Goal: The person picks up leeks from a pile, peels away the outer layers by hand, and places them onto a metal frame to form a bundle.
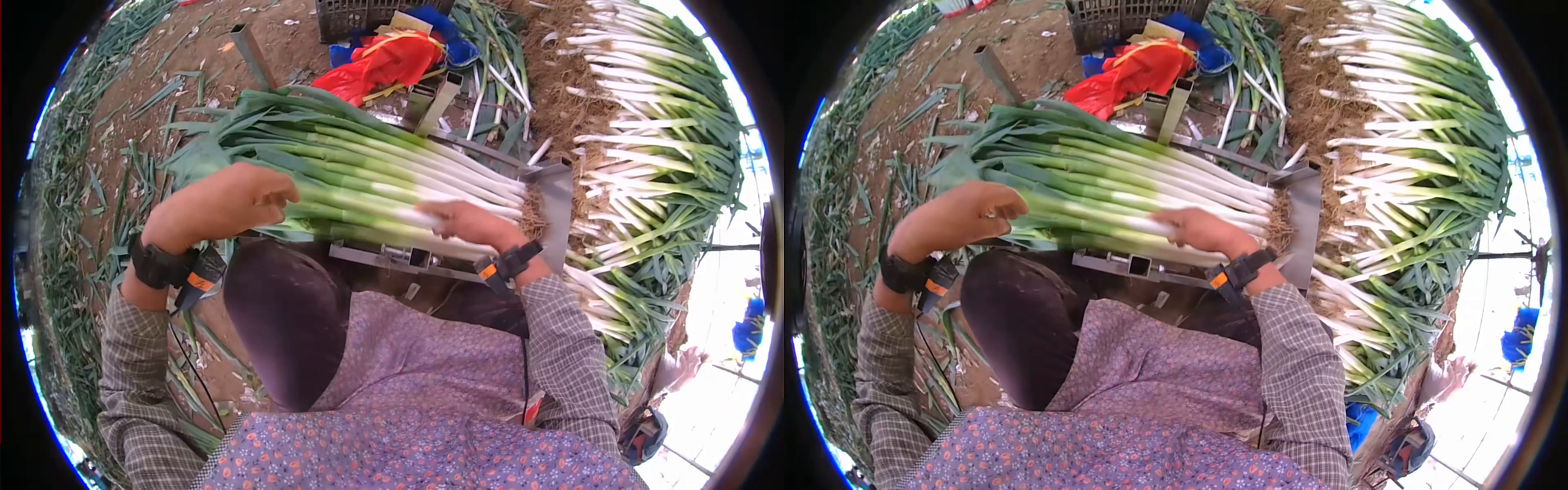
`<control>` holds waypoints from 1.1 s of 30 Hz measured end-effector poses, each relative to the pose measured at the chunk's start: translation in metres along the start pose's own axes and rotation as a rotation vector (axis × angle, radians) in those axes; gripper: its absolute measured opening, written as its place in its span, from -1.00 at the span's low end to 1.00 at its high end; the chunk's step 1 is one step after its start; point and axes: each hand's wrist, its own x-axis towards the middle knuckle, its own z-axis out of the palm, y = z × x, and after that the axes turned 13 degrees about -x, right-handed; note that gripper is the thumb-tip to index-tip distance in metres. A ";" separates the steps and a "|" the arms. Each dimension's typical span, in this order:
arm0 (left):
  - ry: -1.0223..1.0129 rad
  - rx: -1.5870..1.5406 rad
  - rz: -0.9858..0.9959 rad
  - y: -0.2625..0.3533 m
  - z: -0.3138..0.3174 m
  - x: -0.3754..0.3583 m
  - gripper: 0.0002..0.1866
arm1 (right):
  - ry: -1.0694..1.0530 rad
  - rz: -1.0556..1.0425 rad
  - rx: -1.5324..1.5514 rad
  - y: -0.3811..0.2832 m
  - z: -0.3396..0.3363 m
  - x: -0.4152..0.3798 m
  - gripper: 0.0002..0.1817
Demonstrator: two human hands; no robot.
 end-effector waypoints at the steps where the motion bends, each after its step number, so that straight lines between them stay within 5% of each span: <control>1: -0.031 0.047 -0.016 0.010 0.000 0.001 -0.69 | -0.045 -0.039 -0.189 0.011 0.015 -0.005 -0.42; 3: -0.031 0.043 0.058 0.014 0.012 0.019 -0.65 | -0.025 0.058 0.029 0.030 0.044 -0.017 -0.43; 7: 0.047 0.204 0.337 -0.011 0.076 0.080 -0.56 | 0.160 0.066 -0.169 0.051 0.045 -0.049 -0.43; 11: 0.191 0.304 0.309 -0.035 0.138 0.121 -0.53 | 0.298 -0.034 -0.242 0.031 0.020 -0.060 -0.44; 13: 0.277 0.318 0.235 -0.037 0.150 0.123 -0.53 | 0.184 0.070 -0.174 0.013 0.005 -0.061 -0.42; 14: 0.245 0.220 -0.009 -0.012 0.145 0.114 -0.57 | 0.194 0.052 -0.116 0.010 0.007 -0.064 -0.48; 17: 0.255 0.195 0.141 -0.026 0.164 0.096 -0.62 | 0.277 -0.018 -0.249 0.023 0.025 -0.073 -0.55; 21: 0.493 0.283 0.406 -0.073 0.209 0.122 -0.72 | 0.487 0.241 -0.281 0.070 0.074 -0.087 -0.75; 24: 0.581 0.279 0.383 -0.078 0.227 0.129 -0.78 | 0.618 0.224 -0.683 0.068 0.085 -0.089 -0.75; 28: 0.805 0.262 0.404 -0.079 0.243 0.135 -0.77 | 0.766 0.181 -0.739 0.082 0.103 -0.074 -0.77; 33: 0.663 0.246 0.386 -0.069 0.219 0.145 -0.77 | 0.611 0.230 -0.613 0.063 0.097 -0.084 -0.80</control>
